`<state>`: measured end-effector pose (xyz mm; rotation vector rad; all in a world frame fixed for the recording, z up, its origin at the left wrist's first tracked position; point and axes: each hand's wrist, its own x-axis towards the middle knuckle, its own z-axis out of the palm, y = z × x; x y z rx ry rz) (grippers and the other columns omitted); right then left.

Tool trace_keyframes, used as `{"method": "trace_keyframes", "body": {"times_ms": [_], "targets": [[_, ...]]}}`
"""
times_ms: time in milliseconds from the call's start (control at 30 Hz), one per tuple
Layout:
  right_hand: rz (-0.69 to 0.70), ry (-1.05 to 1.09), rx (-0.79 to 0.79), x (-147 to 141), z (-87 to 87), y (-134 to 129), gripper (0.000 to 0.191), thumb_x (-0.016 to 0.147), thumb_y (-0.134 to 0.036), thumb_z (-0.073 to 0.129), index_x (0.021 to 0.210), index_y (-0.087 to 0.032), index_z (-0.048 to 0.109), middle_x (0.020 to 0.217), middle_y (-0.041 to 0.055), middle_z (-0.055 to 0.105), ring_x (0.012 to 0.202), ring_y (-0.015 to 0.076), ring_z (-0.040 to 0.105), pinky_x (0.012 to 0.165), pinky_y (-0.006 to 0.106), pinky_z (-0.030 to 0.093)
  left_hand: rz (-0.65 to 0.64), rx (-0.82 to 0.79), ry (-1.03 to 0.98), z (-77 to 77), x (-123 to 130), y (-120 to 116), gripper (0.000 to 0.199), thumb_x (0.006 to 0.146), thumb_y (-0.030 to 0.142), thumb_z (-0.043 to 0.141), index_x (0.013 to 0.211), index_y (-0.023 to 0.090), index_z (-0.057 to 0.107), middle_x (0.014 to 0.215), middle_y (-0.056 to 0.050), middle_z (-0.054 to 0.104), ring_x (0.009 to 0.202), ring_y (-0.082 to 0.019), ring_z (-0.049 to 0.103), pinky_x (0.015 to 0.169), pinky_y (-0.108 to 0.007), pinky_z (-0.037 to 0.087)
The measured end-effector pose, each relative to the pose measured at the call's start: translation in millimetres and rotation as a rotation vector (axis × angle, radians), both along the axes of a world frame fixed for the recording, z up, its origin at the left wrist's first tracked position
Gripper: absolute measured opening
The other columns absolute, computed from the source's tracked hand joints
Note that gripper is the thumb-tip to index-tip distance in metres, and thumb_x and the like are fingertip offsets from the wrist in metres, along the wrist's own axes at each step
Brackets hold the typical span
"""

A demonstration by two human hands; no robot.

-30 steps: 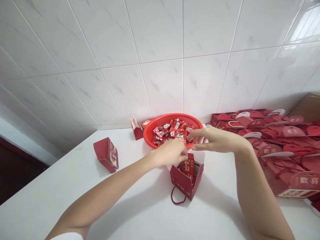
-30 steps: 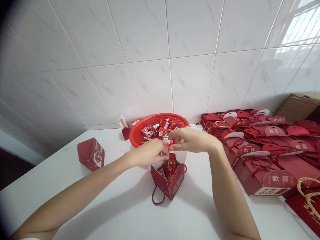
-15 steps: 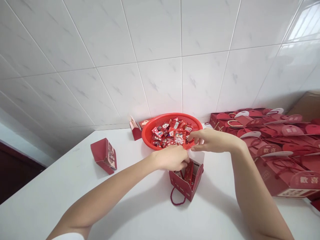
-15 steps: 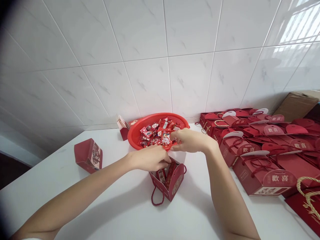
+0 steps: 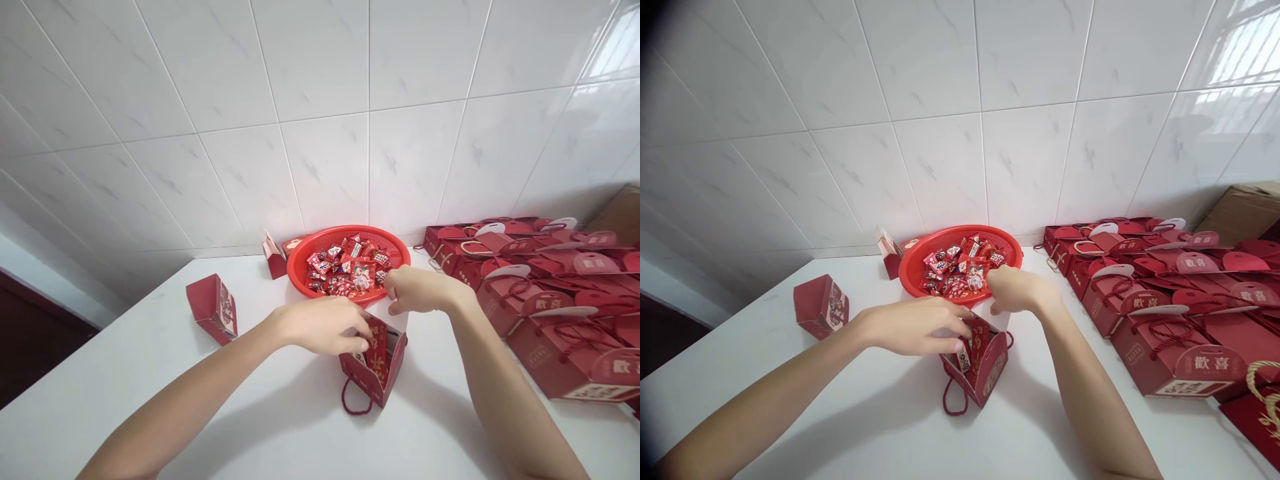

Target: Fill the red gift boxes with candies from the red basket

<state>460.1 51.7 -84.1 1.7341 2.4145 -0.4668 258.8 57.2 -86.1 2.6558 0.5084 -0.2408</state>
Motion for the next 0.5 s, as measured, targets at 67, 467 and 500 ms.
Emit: {"method": "trace_keyframes", "body": {"times_ms": [67, 467, 500], "targets": [[0.033, -0.010, 0.007, -5, -0.8, 0, 0.010, 0.075, -0.014, 0.069, 0.084, -0.014, 0.063, 0.087, 0.0068, 0.064, 0.062, 0.0130, 0.054, 0.048, 0.025, 0.032, 0.031, 0.000, -0.011, -1.1, -10, -8, 0.023, 0.093, 0.025, 0.050, 0.086, 0.018, 0.071, 0.094, -0.007, 0.066, 0.080, -0.020, 0.062, 0.065, -0.027, 0.040], [0.259, 0.192, 0.007, -31, -11.5, -6, 0.026, 0.073, -0.003, 0.055, 0.093, -0.018, 0.062, 0.083, 0.0029, 0.067, 0.065, 0.0138, 0.054, 0.053, 0.024, 0.031, 0.133, -0.048, -0.011, -6.4, -44, -43, 0.025, 0.097, 0.028, 0.049, 0.091, 0.019, 0.071, 0.113, -0.007, 0.066, 0.095, -0.022, 0.066, 0.080, -0.029, 0.044], [0.267, 0.204, 0.018, -32, -10.7, -7, 0.026, 0.073, -0.003, 0.054, 0.091, -0.018, 0.062, 0.081, 0.0023, 0.067, 0.064, 0.0134, 0.053, 0.054, 0.024, 0.031, 0.134, -0.041, -0.005, -7.3, -45, -45, 0.027, 0.098, 0.030, 0.048, 0.091, 0.019, 0.071, 0.112, -0.007, 0.067, 0.095, -0.022, 0.066, 0.079, -0.029, 0.044]]}}
